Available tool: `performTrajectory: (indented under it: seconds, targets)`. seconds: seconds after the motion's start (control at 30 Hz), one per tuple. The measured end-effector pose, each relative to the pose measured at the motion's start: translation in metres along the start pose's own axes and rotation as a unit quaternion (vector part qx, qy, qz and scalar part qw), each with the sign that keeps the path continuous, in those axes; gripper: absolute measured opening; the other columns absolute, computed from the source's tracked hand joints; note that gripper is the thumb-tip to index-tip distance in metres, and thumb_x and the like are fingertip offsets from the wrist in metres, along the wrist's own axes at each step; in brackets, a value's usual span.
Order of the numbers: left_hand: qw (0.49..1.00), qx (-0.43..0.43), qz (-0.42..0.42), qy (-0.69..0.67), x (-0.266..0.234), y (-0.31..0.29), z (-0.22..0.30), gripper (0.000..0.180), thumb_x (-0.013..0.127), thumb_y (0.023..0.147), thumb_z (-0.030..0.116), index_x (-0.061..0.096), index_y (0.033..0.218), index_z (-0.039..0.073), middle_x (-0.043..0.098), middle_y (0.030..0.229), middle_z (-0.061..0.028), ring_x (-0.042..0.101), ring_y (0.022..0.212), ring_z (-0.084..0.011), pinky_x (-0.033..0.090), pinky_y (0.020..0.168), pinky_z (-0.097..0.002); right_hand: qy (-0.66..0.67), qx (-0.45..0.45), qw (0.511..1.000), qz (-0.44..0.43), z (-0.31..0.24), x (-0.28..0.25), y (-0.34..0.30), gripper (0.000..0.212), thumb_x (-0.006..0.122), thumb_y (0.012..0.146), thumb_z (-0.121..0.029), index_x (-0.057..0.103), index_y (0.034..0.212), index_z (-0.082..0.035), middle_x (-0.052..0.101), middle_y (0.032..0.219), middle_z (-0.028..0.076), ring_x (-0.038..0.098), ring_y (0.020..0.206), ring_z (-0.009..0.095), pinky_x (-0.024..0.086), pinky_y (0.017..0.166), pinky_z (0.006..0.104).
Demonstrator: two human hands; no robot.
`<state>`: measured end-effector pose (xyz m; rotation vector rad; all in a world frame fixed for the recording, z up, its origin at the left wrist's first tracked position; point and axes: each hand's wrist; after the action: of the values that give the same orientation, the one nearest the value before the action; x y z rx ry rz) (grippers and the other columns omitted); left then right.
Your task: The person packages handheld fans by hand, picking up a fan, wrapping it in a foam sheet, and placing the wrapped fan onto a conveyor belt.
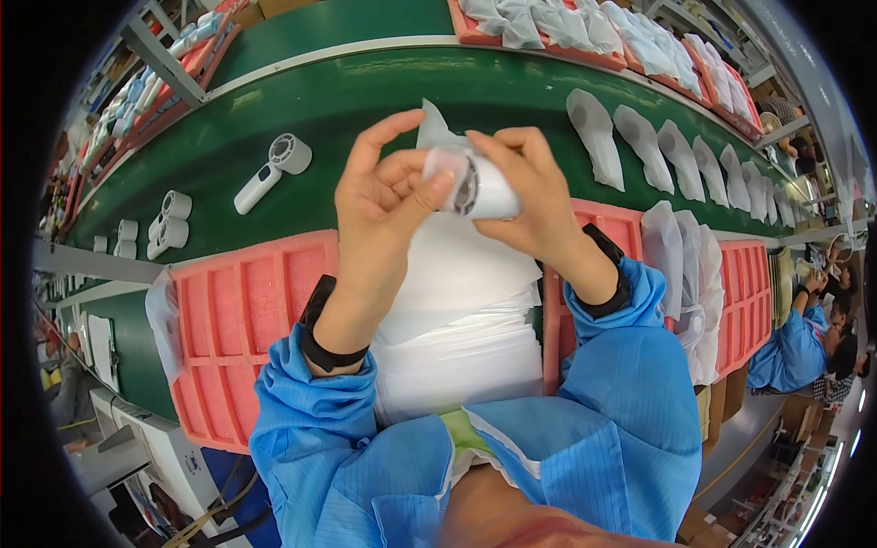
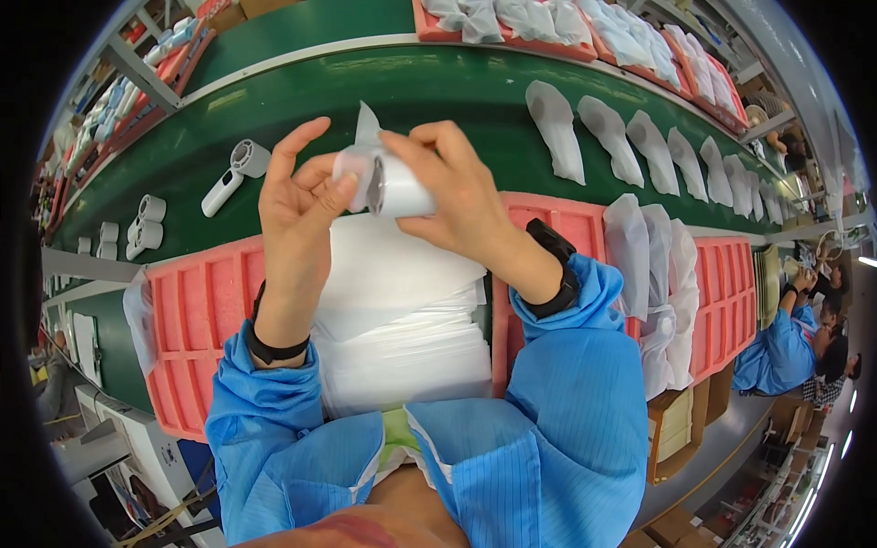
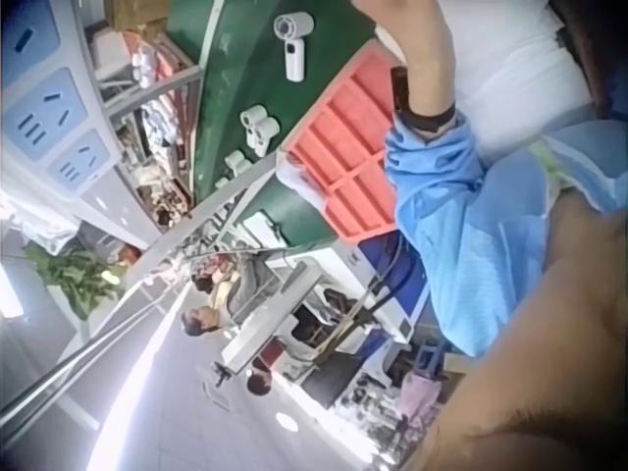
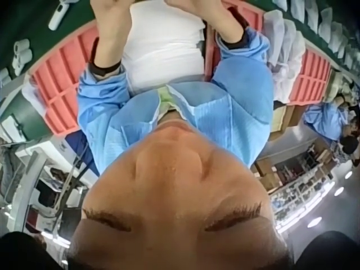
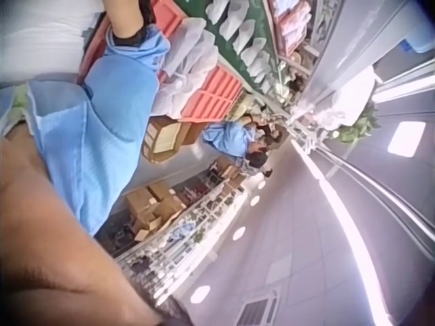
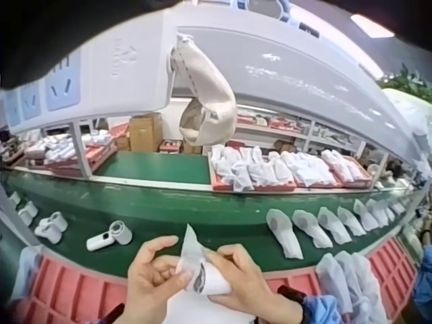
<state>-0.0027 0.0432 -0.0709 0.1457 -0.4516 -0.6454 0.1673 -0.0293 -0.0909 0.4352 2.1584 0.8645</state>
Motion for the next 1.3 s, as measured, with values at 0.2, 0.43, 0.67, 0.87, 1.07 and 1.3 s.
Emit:
performTrajectory:
  seconds: [0.2, 0.43, 0.67, 0.87, 1.07, 1.3]
  targets:
    - [0.820, 0.357, -0.076, 0.441, 0.015, -0.026, -0.026, 0.053, 0.066, 0.071, -0.009, 0.059, 0.121, 0.005, 0.069, 0.097, -0.0072, 0.059, 0.065, -0.0129, 0.047, 0.059, -0.0258, -0.039, -0.017, 0.999, 0.015, 0.005, 0.003, -0.002, 0.071, 0.083, 0.059, -0.010, 0.055, 0.123, 0.001, 0.051, 0.104, 0.014, 0.056, 0.092, 0.029, 0.048, 0.079, 0.0343]
    - [0.838, 0.279, -0.071, 0.465, 0.022, -0.028, -0.027, 0.062, 0.072, 0.064, -0.003, 0.058, 0.123, 0.007, 0.061, 0.107, -0.0097, 0.059, 0.069, -0.0209, 0.050, 0.061, -0.0304, 0.003, 0.085, 0.994, 0.072, 0.013, 0.000, -0.005, 0.057, 0.078, 0.071, -0.007, 0.049, 0.119, 0.001, 0.052, 0.104, 0.013, 0.056, 0.094, 0.024, 0.050, 0.077, 0.0304]
    - [0.861, 0.231, -0.015, 0.453, 0.003, 0.002, -0.025, 0.060, 0.081, 0.059, 0.003, 0.059, 0.115, 0.008, 0.053, 0.118, -0.0118, 0.060, 0.091, -0.0242, 0.051, 0.072, -0.0318, 0.212, 0.129, 0.968, 0.027, -0.005, 0.014, -0.016, 0.056, 0.078, 0.075, -0.008, 0.042, 0.117, -0.003, 0.051, 0.111, 0.011, 0.053, 0.100, 0.016, 0.051, 0.076, 0.0253]
    - [0.957, 0.122, -0.076, 0.252, -0.016, 0.013, -0.008, 0.051, 0.085, 0.060, 0.007, 0.060, 0.104, 0.008, 0.054, 0.118, -0.0109, 0.057, 0.100, -0.0207, 0.049, 0.079, -0.0294, 0.212, 0.105, 0.972, -0.001, -0.002, 0.016, -0.013, 0.054, 0.078, 0.075, -0.011, 0.045, 0.117, -0.003, 0.051, 0.115, 0.010, 0.053, 0.103, 0.018, 0.052, 0.076, 0.0306]
    - [0.947, 0.228, -0.149, 0.172, -0.018, 0.013, 0.000, 0.046, 0.085, 0.062, 0.008, 0.062, 0.102, 0.008, 0.053, 0.119, -0.0105, 0.056, 0.103, -0.0197, 0.047, 0.083, -0.0311, 0.231, 0.059, 0.968, -0.071, 0.004, 0.024, -0.016, 0.050, 0.077, 0.072, -0.015, 0.051, 0.113, -0.002, 0.058, 0.098, 0.014, 0.062, 0.094, 0.028, 0.052, 0.070, 0.0358]
    - [0.867, 0.287, 0.025, 0.406, -0.010, 0.004, 0.003, 0.037, 0.083, 0.066, 0.008, 0.064, 0.098, 0.009, 0.051, 0.124, -0.0138, 0.053, 0.106, -0.0247, 0.043, 0.089, -0.0363, -0.047, 0.142, 0.989, -0.014, 0.011, 0.016, -0.021, 0.044, 0.070, 0.074, -0.005, 0.051, 0.113, 0.000, 0.063, 0.096, 0.019, 0.065, 0.086, 0.035, 0.051, 0.074, 0.0386]
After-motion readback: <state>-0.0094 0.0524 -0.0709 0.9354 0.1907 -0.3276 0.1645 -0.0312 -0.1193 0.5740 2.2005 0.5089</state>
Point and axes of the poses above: each hand's wrist, its own y-axis towards the middle knuckle, its own x-axis out of the palm, z = x × y
